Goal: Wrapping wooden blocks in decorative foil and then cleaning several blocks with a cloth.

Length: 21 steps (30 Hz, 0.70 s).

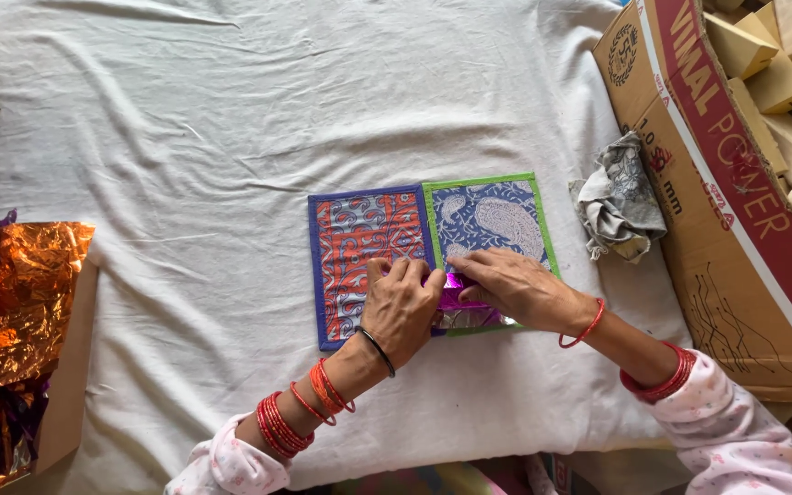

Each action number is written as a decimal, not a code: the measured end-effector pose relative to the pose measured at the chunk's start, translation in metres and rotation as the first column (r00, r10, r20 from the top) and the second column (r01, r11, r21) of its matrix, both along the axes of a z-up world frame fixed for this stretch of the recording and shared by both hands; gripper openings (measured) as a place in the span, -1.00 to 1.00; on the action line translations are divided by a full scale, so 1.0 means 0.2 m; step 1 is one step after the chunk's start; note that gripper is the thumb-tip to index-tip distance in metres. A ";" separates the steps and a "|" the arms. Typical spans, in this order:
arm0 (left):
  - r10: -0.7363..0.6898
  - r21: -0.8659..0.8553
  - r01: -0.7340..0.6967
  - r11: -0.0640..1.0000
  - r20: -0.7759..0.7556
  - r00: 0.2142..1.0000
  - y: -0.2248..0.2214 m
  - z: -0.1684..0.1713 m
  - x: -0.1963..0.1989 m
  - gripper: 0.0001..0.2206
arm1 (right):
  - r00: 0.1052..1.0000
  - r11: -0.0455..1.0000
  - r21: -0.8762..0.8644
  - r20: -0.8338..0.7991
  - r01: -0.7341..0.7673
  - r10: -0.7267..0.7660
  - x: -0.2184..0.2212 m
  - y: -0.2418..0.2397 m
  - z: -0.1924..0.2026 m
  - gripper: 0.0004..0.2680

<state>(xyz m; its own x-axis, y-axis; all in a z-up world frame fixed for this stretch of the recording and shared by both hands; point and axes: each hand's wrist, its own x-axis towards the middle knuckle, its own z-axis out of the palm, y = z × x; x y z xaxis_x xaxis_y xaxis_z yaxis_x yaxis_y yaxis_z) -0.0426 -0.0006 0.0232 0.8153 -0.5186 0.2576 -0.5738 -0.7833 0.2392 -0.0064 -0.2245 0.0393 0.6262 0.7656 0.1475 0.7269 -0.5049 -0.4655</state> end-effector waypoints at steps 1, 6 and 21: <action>-0.001 -0.002 0.001 1.000 -0.001 1.000 0.00 -0.03 -0.01 -0.62 | 1.000 1.000 -0.002 -0.001 0.001 -0.001 -0.01 0.01 0.00 -0.63; -0.008 0.058 -0.002 0.998 0.171 0.985 0.01 -0.08 -0.03 -0.72 | 0.997 0.994 -0.078 -0.009 0.075 -0.076 -0.07 0.02 -0.03 -0.71; -0.183 -0.082 0.166 0.983 -0.290 0.940 0.12 -0.12 0.21 -0.46 | 0.938 0.982 -0.077 0.318 0.174 -0.141 -0.22 0.04 -0.08 -0.66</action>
